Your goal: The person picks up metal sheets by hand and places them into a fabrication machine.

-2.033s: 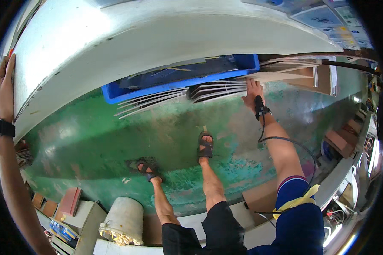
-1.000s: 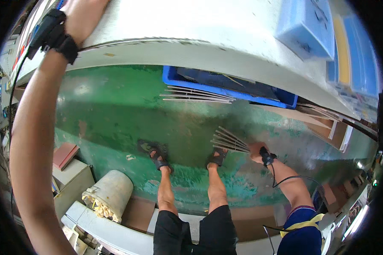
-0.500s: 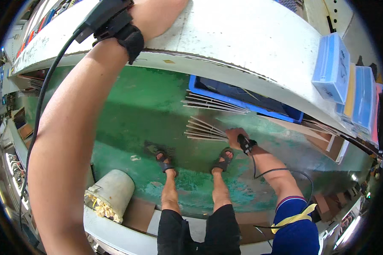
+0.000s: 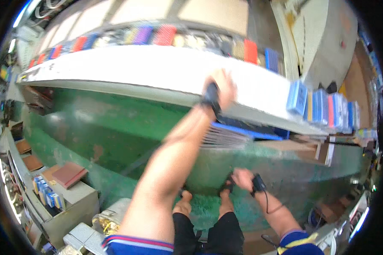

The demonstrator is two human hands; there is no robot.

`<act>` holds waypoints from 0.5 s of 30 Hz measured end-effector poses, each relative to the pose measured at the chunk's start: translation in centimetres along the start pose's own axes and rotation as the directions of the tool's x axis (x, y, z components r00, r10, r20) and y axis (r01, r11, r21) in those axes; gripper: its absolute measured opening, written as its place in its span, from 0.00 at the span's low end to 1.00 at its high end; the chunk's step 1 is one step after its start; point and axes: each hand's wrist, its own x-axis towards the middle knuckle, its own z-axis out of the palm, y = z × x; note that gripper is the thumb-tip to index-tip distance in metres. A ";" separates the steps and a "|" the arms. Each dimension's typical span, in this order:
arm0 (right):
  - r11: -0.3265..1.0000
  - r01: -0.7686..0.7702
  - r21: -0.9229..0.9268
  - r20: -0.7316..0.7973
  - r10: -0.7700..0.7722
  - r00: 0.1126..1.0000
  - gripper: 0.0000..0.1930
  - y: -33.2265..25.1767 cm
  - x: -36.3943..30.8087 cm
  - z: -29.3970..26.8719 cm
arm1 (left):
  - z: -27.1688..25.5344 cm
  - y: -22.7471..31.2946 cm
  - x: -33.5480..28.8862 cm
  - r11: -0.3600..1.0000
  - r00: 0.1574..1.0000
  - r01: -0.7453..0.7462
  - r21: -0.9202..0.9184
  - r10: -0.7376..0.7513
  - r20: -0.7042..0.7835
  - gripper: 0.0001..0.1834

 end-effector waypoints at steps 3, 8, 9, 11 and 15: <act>0.969 -0.211 0.125 0.040 0.207 0.977 0.13 -4.6 -8.4 -0.1 | -7.6 4.4 -13.7 0.835 0.991 -0.109 -0.539 0.047 -0.127 0.24; 0.934 -0.303 0.191 0.278 0.244 0.929 0.29 -16.3 -12.9 1.9 | -3.1 0.4 -54.9 0.255 0.692 0.526 -0.811 0.426 0.583 0.22; 0.927 -0.348 0.138 0.313 0.293 0.904 0.30 -16.0 -15.1 3.2 | -6.1 -1.6 -59.3 0.421 0.681 0.589 -0.690 0.200 0.704 0.21; 0.905 -0.423 -0.037 0.491 0.385 0.781 0.27 -10.7 -18.2 9.3 | -12.3 -8.2 -64.4 0.571 0.204 0.795 -0.207 0.071 0.976 0.22; 0.965 -0.005 -0.260 0.597 0.165 0.785 0.21 0.0 -11.2 7.6 | -18.8 -20.5 -81.8 0.304 0.228 0.950 -0.071 -0.518 0.825 0.23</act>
